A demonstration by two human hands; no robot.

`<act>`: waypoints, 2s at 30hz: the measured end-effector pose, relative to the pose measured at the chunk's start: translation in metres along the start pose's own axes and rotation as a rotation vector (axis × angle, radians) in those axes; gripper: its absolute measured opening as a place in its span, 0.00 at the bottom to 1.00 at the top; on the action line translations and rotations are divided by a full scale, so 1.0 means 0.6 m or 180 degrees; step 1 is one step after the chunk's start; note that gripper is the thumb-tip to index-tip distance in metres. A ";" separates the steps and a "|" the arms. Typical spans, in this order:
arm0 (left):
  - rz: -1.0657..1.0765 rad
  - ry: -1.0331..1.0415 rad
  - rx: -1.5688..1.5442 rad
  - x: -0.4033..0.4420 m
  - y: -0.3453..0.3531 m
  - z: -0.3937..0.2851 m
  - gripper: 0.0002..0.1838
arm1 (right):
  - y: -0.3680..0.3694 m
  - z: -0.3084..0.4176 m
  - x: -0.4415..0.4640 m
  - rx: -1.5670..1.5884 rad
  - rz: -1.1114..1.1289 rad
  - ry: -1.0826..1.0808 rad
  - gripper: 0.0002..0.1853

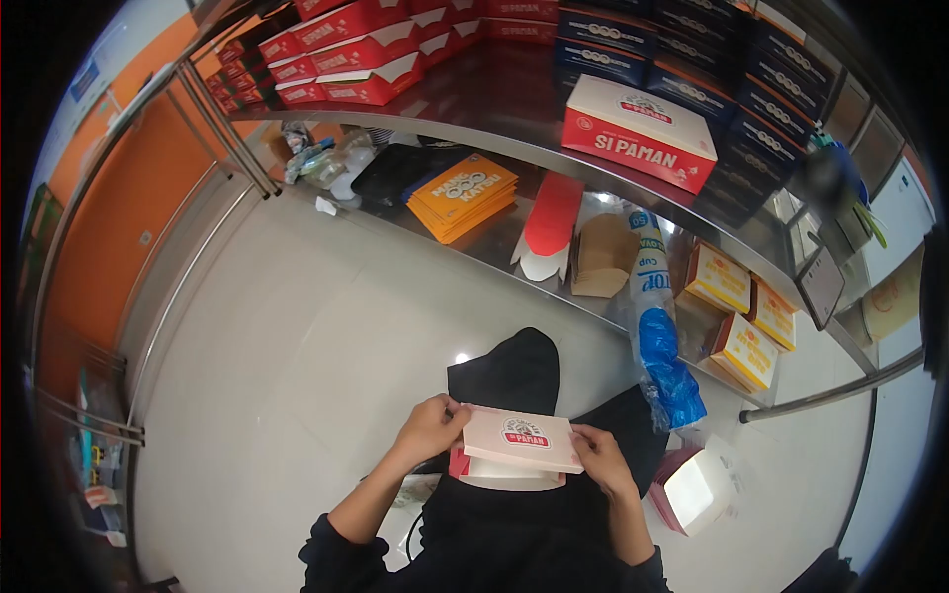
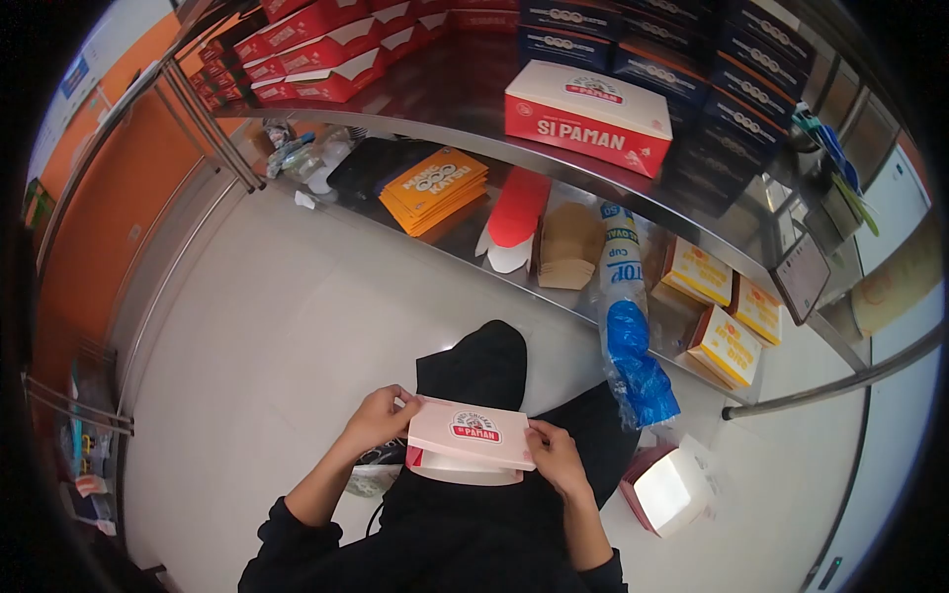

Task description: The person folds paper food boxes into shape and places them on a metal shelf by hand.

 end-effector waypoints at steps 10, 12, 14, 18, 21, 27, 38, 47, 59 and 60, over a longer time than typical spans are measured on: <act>0.0209 0.0053 -0.0128 0.023 0.017 0.069 0.20 | 0.006 -0.082 0.037 0.0957 0.0229 -0.0094 0.18; 0.0176 0.0119 -0.0655 0.017 0.030 0.081 0.19 | 0.013 -0.093 0.034 0.1480 0.0253 0.0164 0.17; 0.0012 0.0127 -0.1441 0.014 0.031 0.080 0.18 | 0.017 -0.093 0.031 0.1789 0.0179 0.0285 0.15; 0.0278 -0.0171 -0.1761 0.010 0.041 0.079 0.17 | 0.024 -0.107 0.043 0.1995 0.0124 0.0489 0.11; -0.0430 0.0192 -0.1447 0.014 0.049 0.097 0.19 | 0.038 -0.121 0.048 0.2115 0.0167 0.0506 0.11; -0.0064 0.0721 -0.1653 0.007 0.079 0.098 0.24 | 0.020 -0.035 0.011 0.0598 -0.0252 -0.1979 0.17; 0.0301 0.1895 -0.0308 -0.046 0.031 -0.049 0.25 | 0.018 0.010 -0.028 0.1954 0.0842 -0.0952 0.15; 0.0983 0.2613 -0.1562 -0.040 0.034 -0.186 0.17 | -0.074 0.094 -0.037 0.2286 0.0447 -0.1286 0.15; -0.0907 0.3603 0.0100 -0.088 0.013 -0.291 0.32 | -0.089 0.108 -0.070 0.2857 0.0271 -0.1608 0.20; -0.0918 0.3613 0.0094 -0.088 0.017 -0.292 0.32 | -0.084 0.112 -0.072 0.3008 0.0410 -0.1629 0.20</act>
Point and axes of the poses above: each hand's wrist, its own x-axis towards the middle knuckle, its own y-axis out of the palm, z = x × y, the point moved 8 cm from there along x, towards the middle knuckle, and after that the axes turned 9 degrees about x, right-handed, at the moved point
